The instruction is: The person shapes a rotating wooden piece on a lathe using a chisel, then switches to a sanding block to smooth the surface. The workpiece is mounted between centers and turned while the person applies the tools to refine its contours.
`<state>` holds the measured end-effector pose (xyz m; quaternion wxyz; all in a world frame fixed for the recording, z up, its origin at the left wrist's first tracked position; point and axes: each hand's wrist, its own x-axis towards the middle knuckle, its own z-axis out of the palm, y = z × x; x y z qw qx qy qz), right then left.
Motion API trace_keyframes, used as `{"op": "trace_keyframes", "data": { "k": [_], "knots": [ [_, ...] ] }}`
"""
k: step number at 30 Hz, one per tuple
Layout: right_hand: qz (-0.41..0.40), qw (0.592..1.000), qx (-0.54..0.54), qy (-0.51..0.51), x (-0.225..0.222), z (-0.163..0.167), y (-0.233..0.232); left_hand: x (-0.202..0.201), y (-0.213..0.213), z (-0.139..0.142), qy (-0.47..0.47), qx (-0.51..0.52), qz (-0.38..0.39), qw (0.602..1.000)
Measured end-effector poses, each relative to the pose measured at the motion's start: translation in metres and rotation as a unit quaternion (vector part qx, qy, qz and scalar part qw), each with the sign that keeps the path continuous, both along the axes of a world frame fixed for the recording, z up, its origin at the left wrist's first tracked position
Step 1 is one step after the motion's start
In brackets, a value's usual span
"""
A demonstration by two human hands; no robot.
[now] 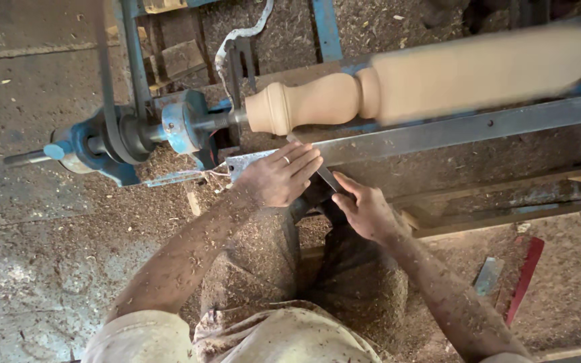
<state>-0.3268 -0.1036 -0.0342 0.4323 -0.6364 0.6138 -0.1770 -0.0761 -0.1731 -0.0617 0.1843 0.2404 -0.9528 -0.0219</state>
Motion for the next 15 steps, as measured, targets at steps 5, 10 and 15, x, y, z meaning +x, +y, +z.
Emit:
{"op": "trace_keyframes", "data": {
  "k": [5, 10, 15],
  "knots": [
    [-0.064, 0.993, 0.102, 0.016, 0.012, -0.003, 0.010, 0.001, 0.001, -0.003, 0.024, 0.017, 0.001, 1.000],
    [-0.034, 0.996, -0.080, -0.023, 0.022, -0.013, 0.026, 0.003, 0.003, -0.003, 0.061, 0.045, 0.004, 0.997],
    [-0.102, 0.995, 0.012, -0.012, 0.040, -0.015, 0.037, 0.006, 0.003, -0.002, 0.105, 0.062, 0.005, 0.993]
  ]
}}
